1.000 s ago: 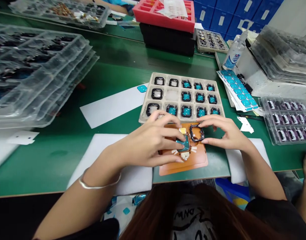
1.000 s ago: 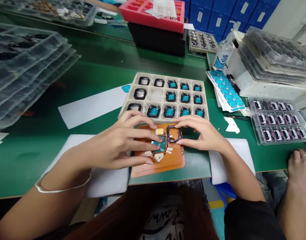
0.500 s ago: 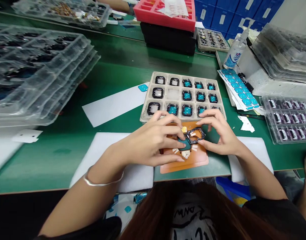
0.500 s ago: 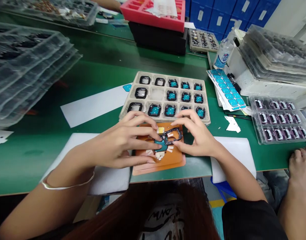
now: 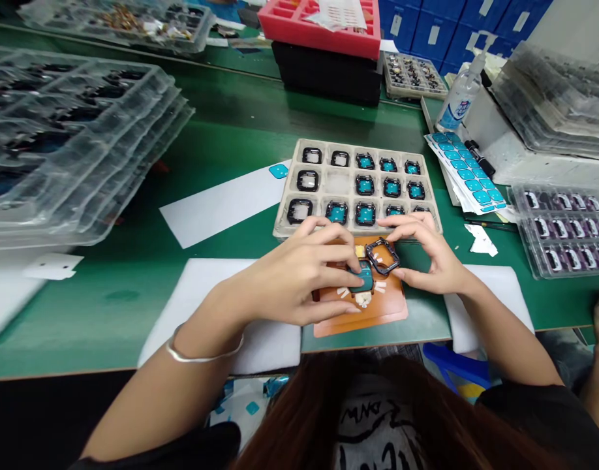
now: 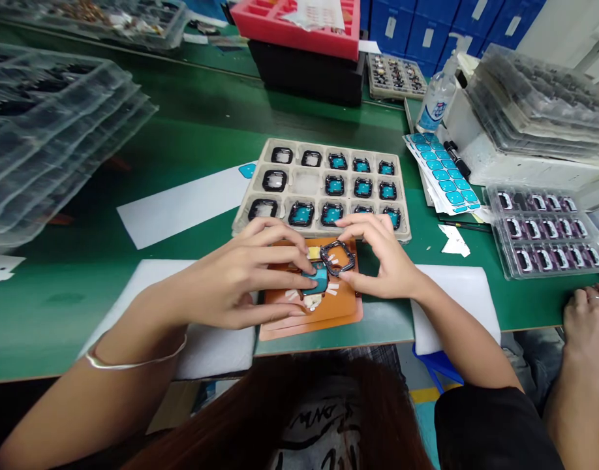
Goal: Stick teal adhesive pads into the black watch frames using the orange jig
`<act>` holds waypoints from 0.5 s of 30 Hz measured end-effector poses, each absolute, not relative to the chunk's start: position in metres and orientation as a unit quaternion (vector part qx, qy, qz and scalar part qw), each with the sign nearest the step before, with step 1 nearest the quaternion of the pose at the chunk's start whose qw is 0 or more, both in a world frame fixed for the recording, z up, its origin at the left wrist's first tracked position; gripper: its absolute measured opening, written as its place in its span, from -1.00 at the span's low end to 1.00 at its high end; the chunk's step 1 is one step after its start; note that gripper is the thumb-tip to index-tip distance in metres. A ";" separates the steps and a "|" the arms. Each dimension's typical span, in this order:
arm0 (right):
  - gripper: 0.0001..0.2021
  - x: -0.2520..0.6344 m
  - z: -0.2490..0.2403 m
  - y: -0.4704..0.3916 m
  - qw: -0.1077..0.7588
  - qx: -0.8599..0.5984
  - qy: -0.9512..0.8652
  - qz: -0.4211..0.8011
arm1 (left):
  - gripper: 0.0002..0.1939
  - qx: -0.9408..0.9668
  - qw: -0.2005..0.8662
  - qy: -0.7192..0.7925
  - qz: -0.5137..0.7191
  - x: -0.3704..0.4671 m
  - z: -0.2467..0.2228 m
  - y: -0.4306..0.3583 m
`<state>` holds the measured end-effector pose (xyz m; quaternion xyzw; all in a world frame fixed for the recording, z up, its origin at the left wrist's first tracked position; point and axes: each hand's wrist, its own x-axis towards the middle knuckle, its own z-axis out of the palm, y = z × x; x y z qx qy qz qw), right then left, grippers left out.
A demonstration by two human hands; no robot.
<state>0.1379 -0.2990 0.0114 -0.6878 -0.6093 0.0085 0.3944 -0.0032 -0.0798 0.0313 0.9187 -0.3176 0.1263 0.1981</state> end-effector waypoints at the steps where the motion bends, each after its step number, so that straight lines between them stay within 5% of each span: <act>1: -0.73 0.142 0.013 -0.301 0.386 -0.682 -0.620 0.021 | -0.78 0.918 0.199 -0.319 0.127 -0.003 0.031 -0.080; 5: -0.85 0.152 0.014 -0.303 0.359 -0.670 -0.648 0.046 | -0.79 0.917 0.195 -0.323 0.132 -0.005 0.033 -0.080; 15: -0.73 0.143 0.018 -0.302 0.367 -0.681 -0.634 -0.007 | -0.75 0.923 0.183 -0.317 0.120 -0.007 0.034 -0.083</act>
